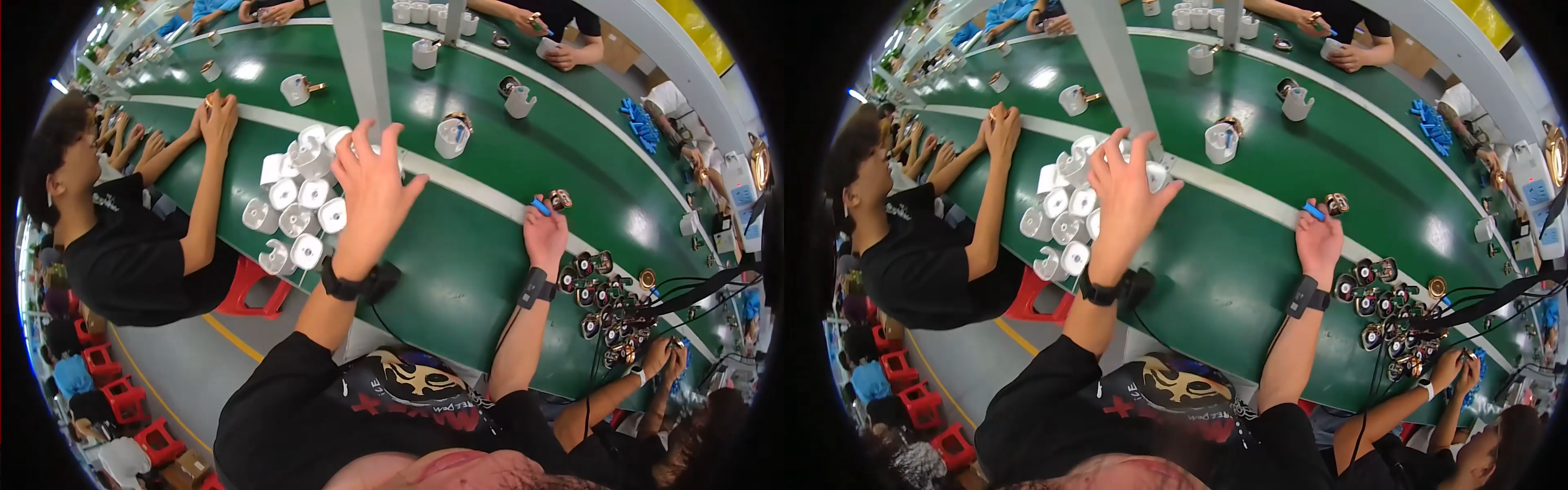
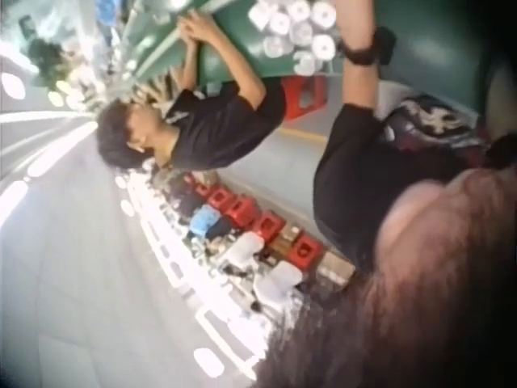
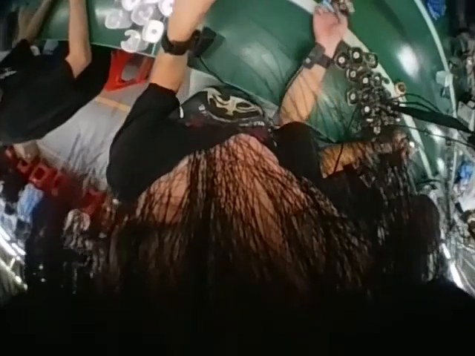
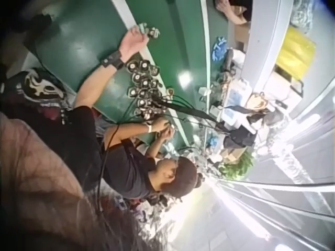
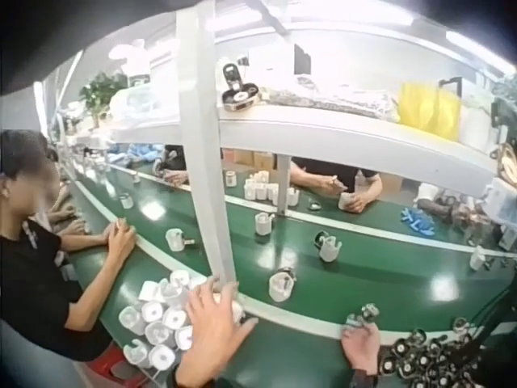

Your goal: Assembling small electronic components into plastic housings at a production line.

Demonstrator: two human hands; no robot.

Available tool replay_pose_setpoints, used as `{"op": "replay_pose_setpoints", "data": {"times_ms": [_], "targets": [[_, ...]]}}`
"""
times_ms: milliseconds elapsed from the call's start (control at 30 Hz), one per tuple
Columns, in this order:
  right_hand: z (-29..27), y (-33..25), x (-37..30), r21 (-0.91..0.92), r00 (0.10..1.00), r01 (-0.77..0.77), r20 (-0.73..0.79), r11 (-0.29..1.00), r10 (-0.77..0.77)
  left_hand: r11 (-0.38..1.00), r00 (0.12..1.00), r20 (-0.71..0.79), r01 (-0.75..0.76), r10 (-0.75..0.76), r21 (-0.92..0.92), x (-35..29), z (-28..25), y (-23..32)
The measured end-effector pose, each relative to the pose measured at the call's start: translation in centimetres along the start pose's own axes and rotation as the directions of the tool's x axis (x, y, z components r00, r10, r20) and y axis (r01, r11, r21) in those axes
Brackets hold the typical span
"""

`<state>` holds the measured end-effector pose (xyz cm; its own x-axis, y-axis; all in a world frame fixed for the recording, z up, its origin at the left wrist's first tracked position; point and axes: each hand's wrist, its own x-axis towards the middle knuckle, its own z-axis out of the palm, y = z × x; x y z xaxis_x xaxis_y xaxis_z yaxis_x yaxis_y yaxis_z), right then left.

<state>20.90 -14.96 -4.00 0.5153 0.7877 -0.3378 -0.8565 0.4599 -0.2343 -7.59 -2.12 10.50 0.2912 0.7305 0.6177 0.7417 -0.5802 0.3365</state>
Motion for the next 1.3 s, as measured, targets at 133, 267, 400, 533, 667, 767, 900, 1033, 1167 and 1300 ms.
{"op": "replay_pose_setpoints", "data": {"times_ms": [133, 267, 400, 533, 667, 767, 900, 1033, 1167, 1300], "targets": [[-0.6, 0.0, 1.6, -0.249, 0.990, 0.118, 0.106, 0.961, -0.094, 0.976, 0.996, 0.075, -0.061, 0.046, 0.208, 0.5, 3.4, -4.4], [-0.2, 0.2, 1.9, -0.453, 0.992, 0.114, 0.093, 0.884, -0.080, 0.986, 0.869, 0.466, 0.148, -0.164, 0.071, 1.9, 3.8, -6.4], [1.0, 1.7, 4.0, -0.507, 0.990, 0.138, 0.105, 0.851, -0.098, 0.951, 0.949, 0.294, 0.193, -0.118, -0.243, 3.0, 2.3, -6.2], [3.2, 5.1, 4.8, -0.582, 0.983, 0.167, 0.040, 0.796, -0.177, 0.438, 0.939, 0.310, 0.345, -0.152, -0.830, 2.1, 4.1, -3.2], [4.0, 7.8, 4.7, -0.592, 0.962, 0.272, 0.180, 0.759, -0.205, 0.709, 0.960, 0.276, 0.233, -0.056, -0.666, -0.3, 10.4, -1.6], [4.0, 8.8, 4.9, -0.593, 0.952, 0.294, 0.251, 0.750, -0.175, 0.707, 0.961, 0.277, 0.198, -0.002, -0.679, -1.2, 13.1, -1.4], [5.7, 10.3, 4.9, -0.549, 0.919, 0.366, 0.339, 0.751, -0.200, 0.685, 0.962, 0.274, 0.189, 0.016, -0.703, -0.9, 13.7, -1.8], [8.5, 10.6, 3.3, -0.554, 0.919, 0.383, 0.310, 0.739, -0.245, 0.714, 0.951, 0.304, 0.178, 0.051, -0.677, -0.3, 12.4, -1.8], [10.0, 10.8, 2.1, -0.617, 0.884, 0.465, 0.371, 0.635, -0.286, 0.730, 0.919, 0.395, 0.260, 0.014, -0.632, 0.2, 11.2, -1.0], [8.6, 10.5, 2.3, -0.594, 0.911, 0.391, 0.357, 0.703, -0.205, 0.727, 0.902, 0.431, 0.274, 0.034, -0.629, -0.5, 11.4, -1.1]]}}
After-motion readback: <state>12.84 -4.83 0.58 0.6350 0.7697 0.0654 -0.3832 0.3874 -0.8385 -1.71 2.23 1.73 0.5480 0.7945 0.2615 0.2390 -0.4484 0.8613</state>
